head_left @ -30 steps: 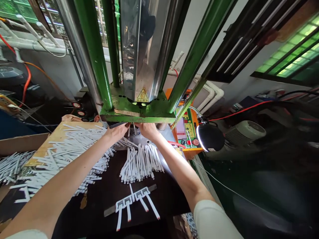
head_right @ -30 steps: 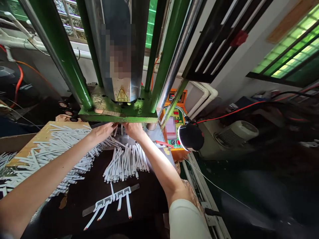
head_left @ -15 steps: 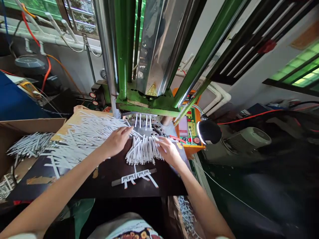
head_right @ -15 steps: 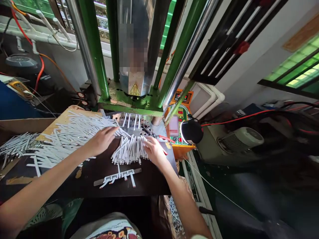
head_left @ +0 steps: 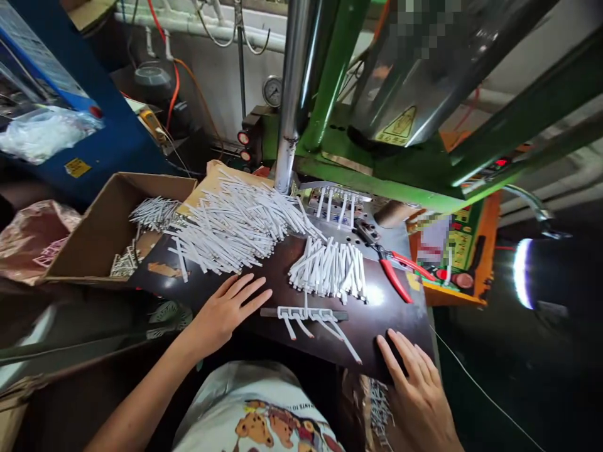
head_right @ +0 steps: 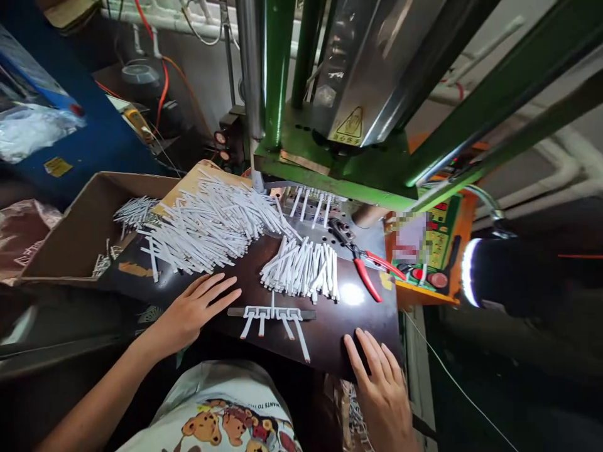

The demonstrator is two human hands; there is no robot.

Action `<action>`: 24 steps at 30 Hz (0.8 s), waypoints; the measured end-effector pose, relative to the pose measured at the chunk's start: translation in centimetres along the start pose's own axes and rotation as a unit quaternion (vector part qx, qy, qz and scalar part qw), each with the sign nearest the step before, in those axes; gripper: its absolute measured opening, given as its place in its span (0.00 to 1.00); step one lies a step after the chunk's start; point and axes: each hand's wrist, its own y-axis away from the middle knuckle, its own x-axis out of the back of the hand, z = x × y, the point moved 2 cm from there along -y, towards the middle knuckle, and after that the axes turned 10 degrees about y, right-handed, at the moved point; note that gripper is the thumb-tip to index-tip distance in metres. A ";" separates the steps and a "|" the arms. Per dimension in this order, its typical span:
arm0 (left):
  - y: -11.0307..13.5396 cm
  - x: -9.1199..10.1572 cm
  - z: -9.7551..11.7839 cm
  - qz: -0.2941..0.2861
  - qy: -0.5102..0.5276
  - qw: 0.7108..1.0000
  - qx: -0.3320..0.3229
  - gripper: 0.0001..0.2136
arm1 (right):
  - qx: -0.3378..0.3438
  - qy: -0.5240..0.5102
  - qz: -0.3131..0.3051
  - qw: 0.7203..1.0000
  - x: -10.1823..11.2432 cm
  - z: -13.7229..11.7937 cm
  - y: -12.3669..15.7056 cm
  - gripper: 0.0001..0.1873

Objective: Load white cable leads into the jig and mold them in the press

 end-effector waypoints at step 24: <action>0.7 -1.0 -0.8 0.123 -0.044 0.989 -0.064 0.21 | -0.062 -0.067 0.031 0.995 -0.6 -0.6 0.3 0.31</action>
